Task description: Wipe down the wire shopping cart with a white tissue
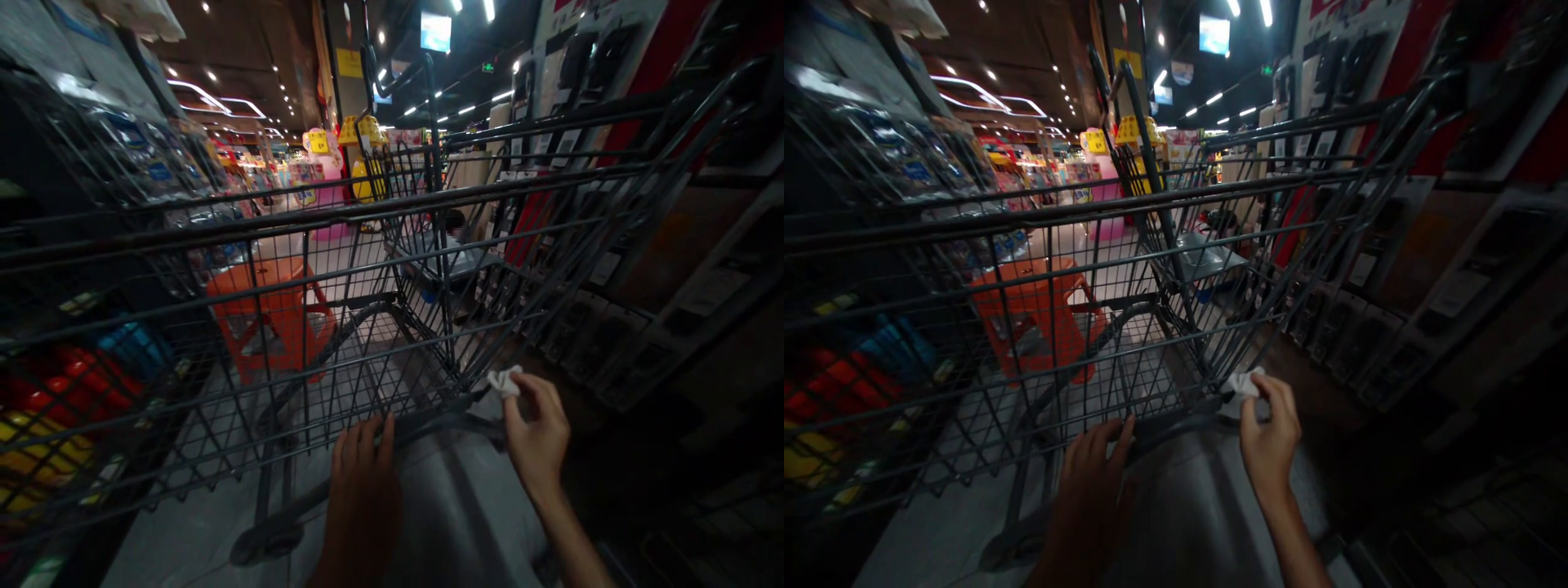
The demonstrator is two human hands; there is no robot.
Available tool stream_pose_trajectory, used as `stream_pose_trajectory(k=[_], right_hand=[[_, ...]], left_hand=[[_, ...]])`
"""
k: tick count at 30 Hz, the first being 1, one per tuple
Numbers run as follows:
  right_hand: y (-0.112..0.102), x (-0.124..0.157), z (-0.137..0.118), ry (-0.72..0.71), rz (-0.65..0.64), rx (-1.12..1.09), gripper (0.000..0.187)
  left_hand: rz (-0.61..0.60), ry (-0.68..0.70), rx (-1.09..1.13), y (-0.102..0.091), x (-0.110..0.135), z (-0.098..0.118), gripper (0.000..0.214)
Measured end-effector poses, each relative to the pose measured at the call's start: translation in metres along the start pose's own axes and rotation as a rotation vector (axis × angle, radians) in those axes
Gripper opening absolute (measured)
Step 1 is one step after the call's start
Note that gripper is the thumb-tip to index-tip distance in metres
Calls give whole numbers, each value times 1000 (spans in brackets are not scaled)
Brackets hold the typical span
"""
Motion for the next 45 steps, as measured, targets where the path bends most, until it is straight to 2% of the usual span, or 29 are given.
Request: stream_pose_trajectory(k=[3, 5, 10, 13, 15, 18, 21, 23, 25, 27, 31, 33, 35, 38, 40, 41, 45], right_hand=[[6, -34, -17, -53, 78, -77, 18], [18, -35, -22, -75, 60, -93, 15], [41, 14, -5, -58, -67, -104, 14], [42, 41, 10, -12, -161, -126, 14], [37, 46, 13, 9, -164, -129, 15], [23, 28, 5, 35, -55, -111, 13], [12, -9, -15, 33, 100, -110, 13], [11, -33, -27, 5, 180, -131, 15], [17, -46, -32, -15, 202, -142, 16], [27, -45, -30, -29, 176, -123, 17], [41, -11, -15, -77, 55, -61, 21], [40, 3, -11, -86, 0, -60, 24], [31, 3, -10, -60, 6, -66, 23], [9, -24, -16, 2, 191, -50, 18], [-3, -50, -23, -5, 348, -54, 20], [-4, -62, -27, -26, 387, -68, 22], [13, -95, -33, -72, 328, -104, 23]], left_hand=[[15, 5, -10, -1, -1, 3, 52], [23, 8, -23, 0, -1, 3, 54], [33, -4, -46, 7, 0, 0, 57], [42, 6, -43, 10, 1, -2, 58], [48, 13, -37, 11, 2, -3, 59], [56, 19, -39, 15, 3, -4, 59], [77, 11, -67, 21, 3, -5, 59], [108, 5, -73, 23, 3, -7, 58], [117, 5, -74, 25, 2, -7, 57], [97, 3, -85, 25, 1, -7, 56], [52, -4, -94, 20, 0, -6, 54], [37, -8, -89, 20, -1, -6, 56], [22, -6, -90, 21, 0, -6, 58], [17, 2, -111, 25, 0, -8, 61], [29, 5, -125, 27, 1, -9, 61], [38, 7, -127, 27, 1, -9, 60], [80, 19, -115, 24, -1, -6, 57]])
Point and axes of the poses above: each hand's wrist, its own x-axis away from the middle knuckle, its own y-axis out of the palm, z = x × y, the point moved 5 cm from there along -x, towards the middle knuckle, and after that the axes turned 5 degrees about z, right-handed, at the moved point
